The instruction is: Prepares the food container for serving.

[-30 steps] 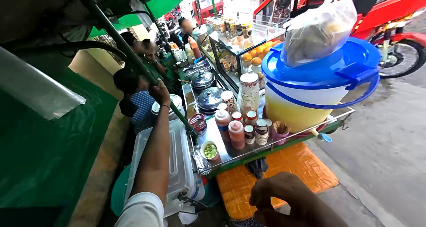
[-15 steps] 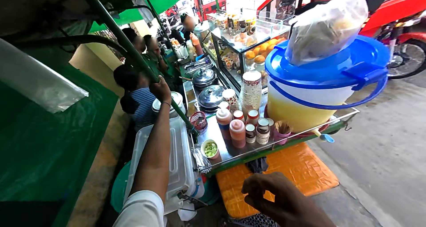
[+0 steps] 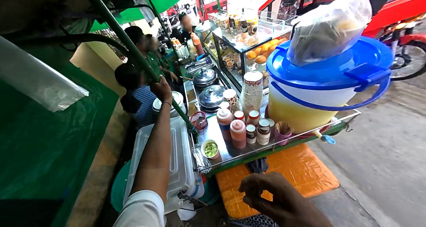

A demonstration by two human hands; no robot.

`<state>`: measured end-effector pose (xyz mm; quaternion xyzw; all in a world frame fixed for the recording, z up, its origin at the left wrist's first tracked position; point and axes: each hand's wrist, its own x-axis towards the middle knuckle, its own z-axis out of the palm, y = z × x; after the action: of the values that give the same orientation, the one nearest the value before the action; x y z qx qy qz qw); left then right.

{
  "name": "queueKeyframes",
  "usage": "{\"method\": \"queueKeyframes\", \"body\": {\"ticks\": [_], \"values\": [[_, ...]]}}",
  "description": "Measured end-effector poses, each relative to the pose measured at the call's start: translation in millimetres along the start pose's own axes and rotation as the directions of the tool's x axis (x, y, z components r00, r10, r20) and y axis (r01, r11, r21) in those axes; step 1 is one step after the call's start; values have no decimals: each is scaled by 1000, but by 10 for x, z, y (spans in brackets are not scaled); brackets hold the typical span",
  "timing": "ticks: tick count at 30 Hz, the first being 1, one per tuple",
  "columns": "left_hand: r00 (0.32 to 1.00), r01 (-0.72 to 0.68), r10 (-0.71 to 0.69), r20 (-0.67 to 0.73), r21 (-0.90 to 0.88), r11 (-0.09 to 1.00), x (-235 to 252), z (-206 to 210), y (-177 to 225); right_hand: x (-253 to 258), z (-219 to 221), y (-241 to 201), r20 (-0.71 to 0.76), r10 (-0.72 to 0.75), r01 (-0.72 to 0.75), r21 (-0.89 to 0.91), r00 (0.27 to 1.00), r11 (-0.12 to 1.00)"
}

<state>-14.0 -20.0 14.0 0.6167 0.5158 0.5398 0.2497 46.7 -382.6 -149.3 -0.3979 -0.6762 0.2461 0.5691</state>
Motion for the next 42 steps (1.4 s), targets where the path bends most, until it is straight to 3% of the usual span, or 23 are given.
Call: {"method": "queueKeyframes", "body": {"ticks": [4, 5, 6, 8, 14, 15, 16, 17, 22, 25, 27, 28, 29, 31, 42], "values": [[990, 79, -81, 112, 22, 997, 265, 52, -117, -7, 3, 23, 2, 6, -6, 3, 1000, 1000], [998, 8, -9, 58, 11, 1000, 431, 206, -350, -11, 2, 31, 4, 11, -11, 5, 1000, 1000], [976, -171, 167, -138, -14, 985, 636, 493, -724, -16, 1, 43, 8, 15, -15, 8, 1000, 1000], [943, -268, 249, -219, -62, 961, 842, 684, -1007, -24, 3, 62, 11, 21, -21, 12, 1000, 1000], [957, -210, 196, -212, -47, 976, 756, 625, -896, -46, 15, 103, 8, 37, -37, 7, 999, 999], [977, -151, 145, -154, -27, 988, 621, 499, -716, -46, 17, 103, 5, 38, -38, 6, 999, 999], [1000, 3, -3, 15, -20, 1000, 417, 240, -374, -47, 20, 103, 3, 41, -41, 4, 999, 999], [997, 55, -55, 60, -12, 998, 253, 97, -160, -48, 21, 103, 4, 46, -46, 4, 999, 999], [999, -37, 37, -23, -3, 999, 33, 33, -58, -66, 19, 118, 3, 53, -53, -40, 999, 998], [999, 34, -34, 4, 21, 999, 83, 38, -12, -90, 21, 141, -4, 55, -55, -42, 998, 998], [997, 60, -62, 55, 38, 997, 277, 118, -151, -104, 21, 153, -7, 60, -60, -35, 998, 998], [1000, 0, 0, 12, 34, 999, 449, 264, -386, -109, 20, 161, -8, 65, -65, -31, 998, 997], [971, -162, 162, -176, 13, 987, 661, 542, -759, -115, 19, 172, -8, 71, -71, -26, 997, 997], [952, -227, 214, -219, -33, 973, 876, 711, -1031, -125, 20, 187, -11, 79, -79, -24, 997, 997], [955, -223, 214, -204, -19, 975, 886, 679, -1017, -114, 25, 231, -2, 105, -105, -32, 995, 994]]}}
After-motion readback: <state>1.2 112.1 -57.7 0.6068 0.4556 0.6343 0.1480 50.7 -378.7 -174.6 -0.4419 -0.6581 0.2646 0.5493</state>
